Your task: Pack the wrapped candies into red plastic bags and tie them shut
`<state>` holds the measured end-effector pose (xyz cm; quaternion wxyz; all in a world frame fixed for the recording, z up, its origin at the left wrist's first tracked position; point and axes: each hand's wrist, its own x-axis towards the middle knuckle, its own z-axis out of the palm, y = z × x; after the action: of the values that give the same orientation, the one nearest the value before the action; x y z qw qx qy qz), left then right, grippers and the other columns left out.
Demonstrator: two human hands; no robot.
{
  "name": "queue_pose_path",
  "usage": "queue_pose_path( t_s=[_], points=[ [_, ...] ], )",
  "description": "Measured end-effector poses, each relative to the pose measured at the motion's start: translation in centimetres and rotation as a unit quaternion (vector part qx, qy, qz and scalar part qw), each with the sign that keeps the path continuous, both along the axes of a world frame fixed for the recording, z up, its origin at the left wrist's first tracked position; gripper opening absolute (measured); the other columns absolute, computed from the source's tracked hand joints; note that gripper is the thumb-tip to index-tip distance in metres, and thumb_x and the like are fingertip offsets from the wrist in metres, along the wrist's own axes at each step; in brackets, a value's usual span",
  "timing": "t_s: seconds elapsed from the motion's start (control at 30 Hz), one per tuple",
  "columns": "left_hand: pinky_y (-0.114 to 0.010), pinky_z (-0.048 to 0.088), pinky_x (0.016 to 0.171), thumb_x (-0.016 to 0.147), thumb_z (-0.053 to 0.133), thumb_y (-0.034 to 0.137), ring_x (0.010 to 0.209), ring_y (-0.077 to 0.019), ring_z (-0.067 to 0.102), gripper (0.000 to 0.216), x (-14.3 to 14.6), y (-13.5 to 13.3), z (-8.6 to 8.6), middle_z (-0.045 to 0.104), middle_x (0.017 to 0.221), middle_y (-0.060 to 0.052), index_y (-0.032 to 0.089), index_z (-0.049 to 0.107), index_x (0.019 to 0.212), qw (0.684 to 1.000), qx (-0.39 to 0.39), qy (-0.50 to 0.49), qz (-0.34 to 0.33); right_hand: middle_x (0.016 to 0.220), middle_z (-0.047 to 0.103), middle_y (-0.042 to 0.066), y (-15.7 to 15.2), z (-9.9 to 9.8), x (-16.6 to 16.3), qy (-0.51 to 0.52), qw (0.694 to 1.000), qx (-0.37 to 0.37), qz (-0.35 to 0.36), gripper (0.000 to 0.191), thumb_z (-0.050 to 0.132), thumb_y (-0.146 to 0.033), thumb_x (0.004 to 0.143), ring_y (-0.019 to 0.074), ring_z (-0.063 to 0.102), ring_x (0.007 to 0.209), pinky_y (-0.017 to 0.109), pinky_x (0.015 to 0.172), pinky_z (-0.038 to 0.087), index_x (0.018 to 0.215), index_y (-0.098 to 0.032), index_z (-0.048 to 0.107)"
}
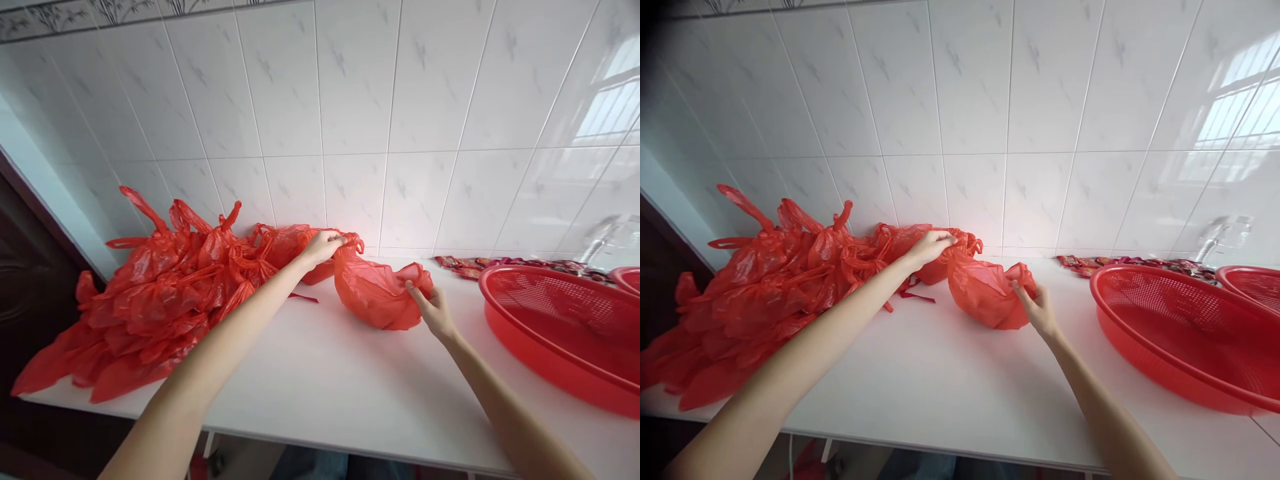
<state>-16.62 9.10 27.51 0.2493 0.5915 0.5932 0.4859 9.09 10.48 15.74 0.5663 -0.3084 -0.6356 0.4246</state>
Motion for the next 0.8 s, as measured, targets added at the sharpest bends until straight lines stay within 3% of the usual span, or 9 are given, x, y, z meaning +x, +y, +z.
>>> queue_pose_path(
  t_s=[0.17, 0.33, 0.47, 0.57, 0.7, 0.8],
  points=[
    [-0.025, 0.039, 0.064, 0.078, 0.063, 0.037, 0.065, -0.0128, 0.05, 0.025, 0.6, -0.1, 1.1, 0.056, 0.063, 0.002, 0.019, 0.057, 0.062, 0.994, 0.087, -0.068, 0.004, 0.087, 0.076, 0.006, 1.0, 1.6, 0.9, 0.044, 0.998, 0.034, -0.026, 0.043, 0.07, -0.062, 0.079, 0.0277, 0.07, 0.088, 0.037, 0.074, 0.056, 0.093, -0.023, 0.079],
    [-0.025, 0.04, 0.063, 0.079, 0.064, 0.04, 0.063, -0.0122, 0.049, 0.031, 1.5, 0.3, 0.6, 0.052, 0.061, 0.003, 0.019, 0.052, 0.06, 0.987, 0.126, -0.103, 0.003, 0.084, 0.077, 0.006, 1.8, 3.8, 0.7, 0.073, 0.997, 0.015, -0.005, 0.045, 0.065, -0.066, 0.082, 0.0254, 0.071, 0.08, 0.035, 0.069, 0.057, 0.085, -0.023, 0.078],
    [-0.025, 0.044, 0.067, 0.08, 0.065, 0.041, 0.067, -0.0129, 0.056, 0.022, 1.6, 0.6, -0.3, 0.063, 0.072, 0.001, 0.019, 0.063, 0.081, 0.984, 0.121, -0.128, 0.008, 0.106, 0.078, 0.009, 1.9, 5.7, -0.6, 0.11, 0.993, -0.017, 0.045, 0.045, 0.061, -0.065, 0.086, 0.0289, 0.071, 0.101, 0.037, 0.082, 0.057, 0.088, -0.023, 0.077],
    [-0.027, 0.047, 0.07, 0.085, 0.059, 0.049, 0.065, -0.013, 0.059, 0.031, 1.0, 0.2, -1.1, 0.069, 0.082, -0.003, 0.02, 0.064, 0.096, 0.984, 0.104, -0.144, 0.003, 0.105, 0.079, 0.011, 2.3, 6.6, -1.8, 0.126, 0.989, -0.044, 0.064, 0.046, 0.058, -0.064, 0.087, 0.031, 0.069, 0.11, 0.041, 0.092, 0.055, 0.091, -0.022, 0.077],
    [-0.034, 0.047, 0.097, 0.089, 0.055, 0.056, 0.099, -0.0199, 0.065, 0.046, -0.9, -2.5, -2.7, 0.068, 0.119, -0.009, 0.021, 0.063, 0.118, 0.979, 0.167, -0.1, -0.064, 0.104, 0.079, 0.012, 3.5, 6.8, -2.7, 0.157, 0.983, -0.056, 0.072, 0.045, 0.06, -0.063, 0.086, 0.0318, 0.07, 0.11, 0.045, 0.099, 0.052, 0.084, -0.022, 0.077],
    [-0.043, 0.042, 0.107, 0.09, 0.047, 0.067, 0.118, -0.0282, 0.06, 0.063, -2.3, -6.3, -4.4, 0.062, 0.133, -0.015, 0.02, 0.056, 0.131, 0.961, 0.234, -0.083, -0.12, 0.107, 0.079, 0.011, 4.1, 6.7, -2.8, 0.175, 0.977, -0.092, 0.075, 0.043, 0.06, -0.061, 0.086, 0.0316, 0.071, 0.108, 0.045, 0.098, 0.053, 0.082, -0.022, 0.078]
  ],
)
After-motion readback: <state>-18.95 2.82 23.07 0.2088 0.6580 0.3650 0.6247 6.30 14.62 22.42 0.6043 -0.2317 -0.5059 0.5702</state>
